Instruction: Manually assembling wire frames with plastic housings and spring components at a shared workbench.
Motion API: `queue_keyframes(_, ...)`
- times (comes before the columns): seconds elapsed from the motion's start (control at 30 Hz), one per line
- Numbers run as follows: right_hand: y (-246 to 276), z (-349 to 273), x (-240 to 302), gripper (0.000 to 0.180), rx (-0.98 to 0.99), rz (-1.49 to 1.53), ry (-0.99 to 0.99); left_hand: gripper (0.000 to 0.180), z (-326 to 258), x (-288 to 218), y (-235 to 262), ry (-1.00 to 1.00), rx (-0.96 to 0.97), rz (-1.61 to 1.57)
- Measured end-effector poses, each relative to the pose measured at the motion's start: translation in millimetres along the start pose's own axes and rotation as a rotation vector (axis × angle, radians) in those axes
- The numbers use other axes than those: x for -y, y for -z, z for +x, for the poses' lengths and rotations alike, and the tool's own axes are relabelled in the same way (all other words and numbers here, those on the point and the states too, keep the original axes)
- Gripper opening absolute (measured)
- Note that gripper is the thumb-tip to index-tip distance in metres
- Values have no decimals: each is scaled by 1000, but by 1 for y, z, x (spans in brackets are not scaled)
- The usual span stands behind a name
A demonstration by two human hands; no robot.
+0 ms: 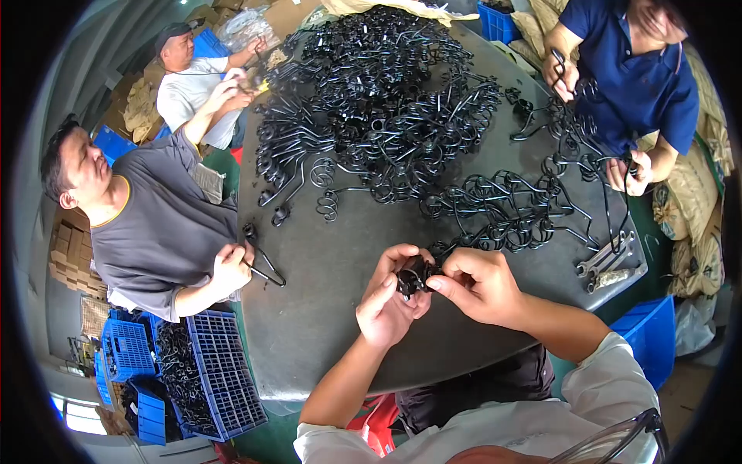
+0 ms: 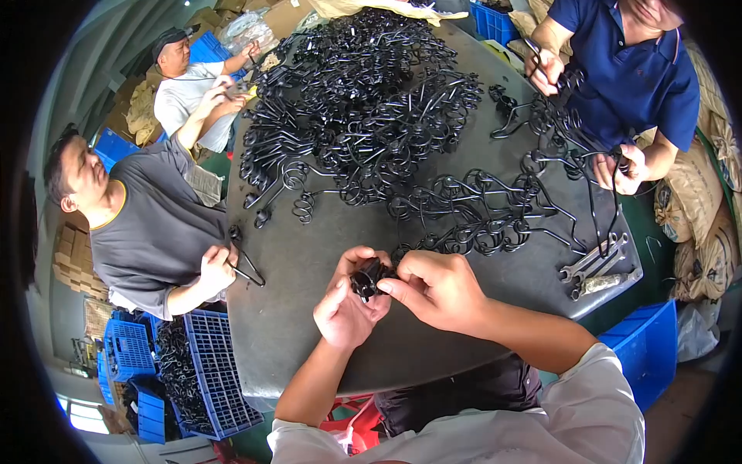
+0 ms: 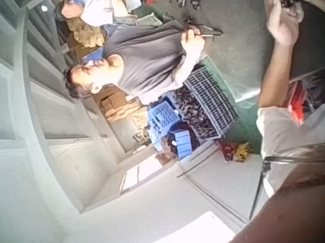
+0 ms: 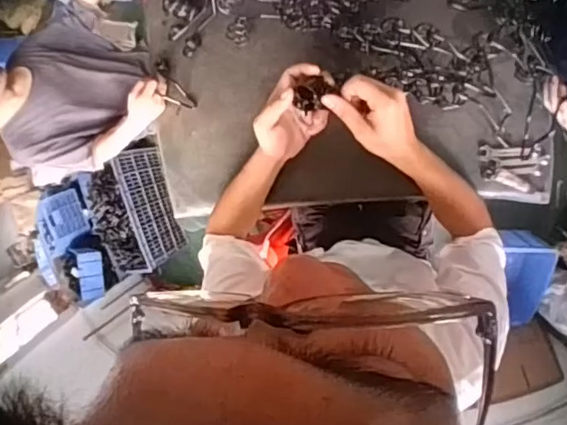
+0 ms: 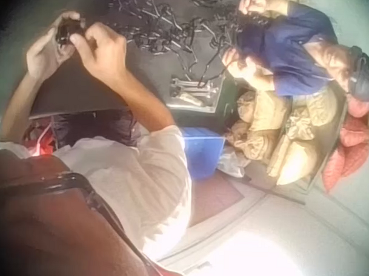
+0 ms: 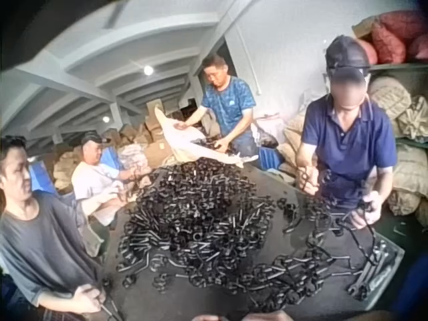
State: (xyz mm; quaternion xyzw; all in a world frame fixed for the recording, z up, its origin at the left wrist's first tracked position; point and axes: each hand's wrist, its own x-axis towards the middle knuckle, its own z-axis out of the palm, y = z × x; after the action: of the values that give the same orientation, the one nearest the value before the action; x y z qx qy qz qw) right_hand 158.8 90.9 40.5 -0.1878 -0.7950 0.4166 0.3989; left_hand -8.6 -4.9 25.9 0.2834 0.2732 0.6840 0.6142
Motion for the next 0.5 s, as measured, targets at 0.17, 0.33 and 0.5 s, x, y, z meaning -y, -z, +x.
queue_keyframes(0.17,3,-1,0,34,38,-54,57,44,-1,-1,-7,15,-48,-17)
queue_keyframes(0.33,-6,-2,-3,24,9,-13,127,42,-6,1,-3,-62,-111,-17)
queue_keyframes(0.5,0,-5,-2,21,2,-43,146,42,-1,11,-9,-131,-187,195)
